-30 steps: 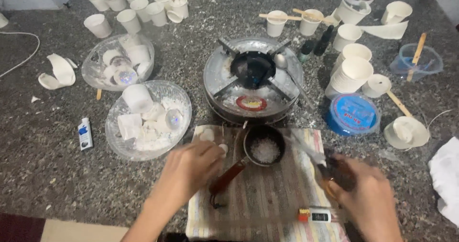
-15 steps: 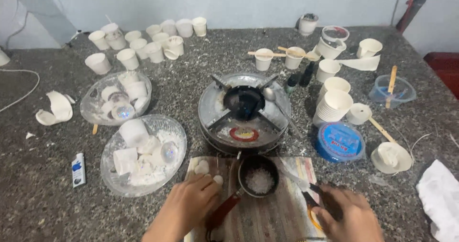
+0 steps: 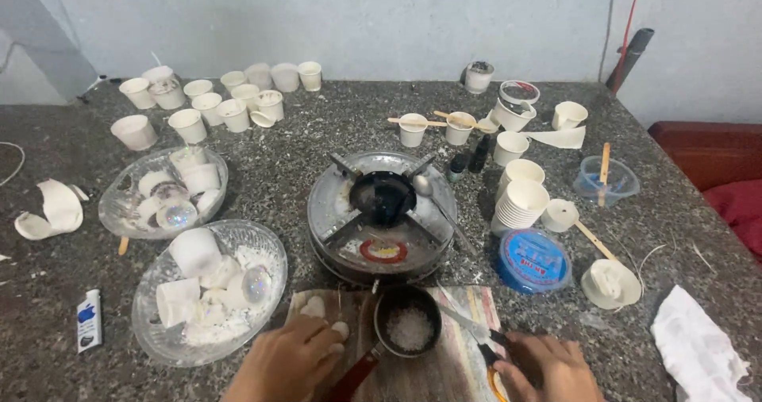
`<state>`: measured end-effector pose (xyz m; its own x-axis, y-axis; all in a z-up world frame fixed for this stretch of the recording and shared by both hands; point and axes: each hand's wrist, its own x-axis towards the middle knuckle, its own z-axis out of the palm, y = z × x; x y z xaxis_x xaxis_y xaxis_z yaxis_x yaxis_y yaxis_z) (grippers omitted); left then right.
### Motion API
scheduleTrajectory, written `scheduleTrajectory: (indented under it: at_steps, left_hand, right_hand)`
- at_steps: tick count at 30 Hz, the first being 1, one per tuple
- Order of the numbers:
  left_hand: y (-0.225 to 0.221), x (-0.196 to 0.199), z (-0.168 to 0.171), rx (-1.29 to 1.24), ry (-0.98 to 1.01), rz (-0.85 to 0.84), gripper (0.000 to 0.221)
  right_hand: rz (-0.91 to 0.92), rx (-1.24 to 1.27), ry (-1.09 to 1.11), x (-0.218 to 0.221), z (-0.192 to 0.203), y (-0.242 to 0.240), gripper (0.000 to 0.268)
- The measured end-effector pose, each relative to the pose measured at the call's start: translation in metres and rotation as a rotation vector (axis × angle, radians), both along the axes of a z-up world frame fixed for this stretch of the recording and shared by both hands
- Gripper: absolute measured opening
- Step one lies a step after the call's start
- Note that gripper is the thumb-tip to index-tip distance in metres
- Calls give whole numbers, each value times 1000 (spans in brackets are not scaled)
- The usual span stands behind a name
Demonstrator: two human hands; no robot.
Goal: Trimming excess wax from a star-shaped candle component using scissors
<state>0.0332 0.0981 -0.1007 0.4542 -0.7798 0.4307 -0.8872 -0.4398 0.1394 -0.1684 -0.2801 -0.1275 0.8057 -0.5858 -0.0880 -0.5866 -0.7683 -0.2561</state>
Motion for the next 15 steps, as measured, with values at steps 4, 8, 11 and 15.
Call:
scheduleTrajectory:
  at_steps: [4,8,11,15]
  left_hand:
    - [1,3,-4,-57,-38,-41,18]
    - [2,7,10,-13,-116,-70,19]
    - [3,5,26,-34,-30,-79,18]
    - [-7,0,67,-166,-58,-128,12]
  right_hand:
    - [-42,-9,36,0,-12,-3,55]
    - [0,-60,-45,0,-13,-2,53]
    - [-32,-38,-26,2,-3,5,53]
    - [-52,-147,-241,6,-9,12,50]
